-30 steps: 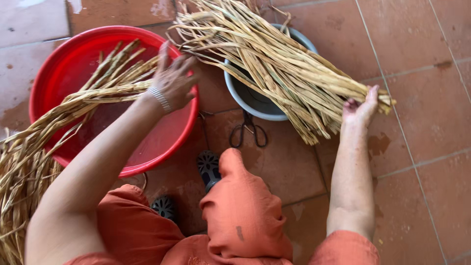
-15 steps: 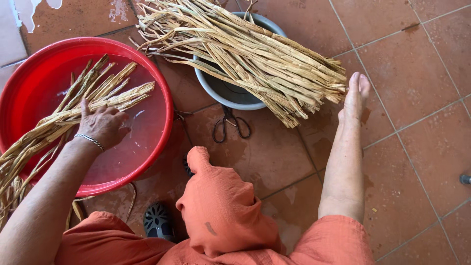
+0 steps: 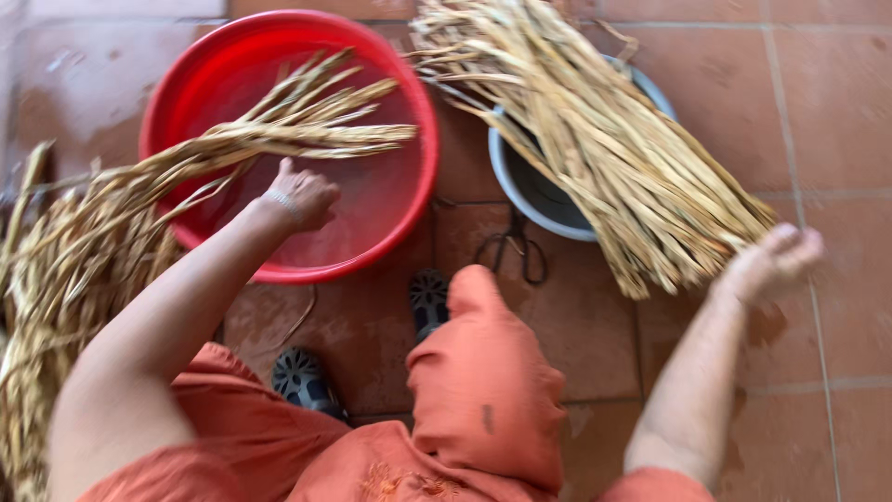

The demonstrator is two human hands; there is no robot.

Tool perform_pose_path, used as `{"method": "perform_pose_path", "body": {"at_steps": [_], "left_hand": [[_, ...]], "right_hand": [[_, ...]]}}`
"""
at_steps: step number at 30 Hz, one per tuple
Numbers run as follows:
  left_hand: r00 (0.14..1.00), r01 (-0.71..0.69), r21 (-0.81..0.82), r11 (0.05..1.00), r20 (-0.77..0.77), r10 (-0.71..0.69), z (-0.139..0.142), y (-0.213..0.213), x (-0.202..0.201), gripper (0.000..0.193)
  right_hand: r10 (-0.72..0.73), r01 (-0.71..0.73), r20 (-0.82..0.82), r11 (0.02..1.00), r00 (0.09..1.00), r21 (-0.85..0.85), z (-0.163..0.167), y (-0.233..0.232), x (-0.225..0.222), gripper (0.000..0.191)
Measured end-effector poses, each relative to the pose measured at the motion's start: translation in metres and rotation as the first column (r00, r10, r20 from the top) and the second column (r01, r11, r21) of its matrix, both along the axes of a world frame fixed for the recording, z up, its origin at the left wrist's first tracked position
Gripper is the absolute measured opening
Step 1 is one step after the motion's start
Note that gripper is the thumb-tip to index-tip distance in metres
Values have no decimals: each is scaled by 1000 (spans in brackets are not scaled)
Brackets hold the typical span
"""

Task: The person sits on the floor and soaks bundles of dried tobacco leaves in a red basin of water, pressing and turning the leaves so they submerge, and lifting and repositioning bundles between the basin and the floor. They continue adding and pressing leaves until the basin is filled with soaked tobacco.

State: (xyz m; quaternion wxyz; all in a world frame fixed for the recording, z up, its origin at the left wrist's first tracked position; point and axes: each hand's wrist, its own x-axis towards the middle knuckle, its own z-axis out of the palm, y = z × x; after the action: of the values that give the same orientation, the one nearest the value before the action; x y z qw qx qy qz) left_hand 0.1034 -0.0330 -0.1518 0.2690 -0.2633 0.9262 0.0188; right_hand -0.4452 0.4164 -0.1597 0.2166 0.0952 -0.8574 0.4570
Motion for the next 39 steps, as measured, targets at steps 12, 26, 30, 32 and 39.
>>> {"method": "perform_pose_path", "body": {"at_steps": [12,26,30,32,39], "left_hand": [[760,-623,-118,773,-323,564,-27,-121,69,137],[811,-574,-43,818,-169,560,-77,-114,134,23],[865,-464,-396,792,-394,310,-32,-116,145,21],[871,-405,-551,729,-476,124,-11,-110,153,24],[983,-140,-647,750,-179,29,7,-42,198,94]], "right_hand": [[794,-664,-186,591,578,458,25,-197,151,8],[974,-912,214,-151,-72,381,-63,-353,345,3],[968,-902,250,-131,-27,411,-81,-351,343,6],[945,-890,326,-155,-7,429,-85,-351,344,12],[854,-850,521,-267,10,454,-95,-366,349,53]]}}
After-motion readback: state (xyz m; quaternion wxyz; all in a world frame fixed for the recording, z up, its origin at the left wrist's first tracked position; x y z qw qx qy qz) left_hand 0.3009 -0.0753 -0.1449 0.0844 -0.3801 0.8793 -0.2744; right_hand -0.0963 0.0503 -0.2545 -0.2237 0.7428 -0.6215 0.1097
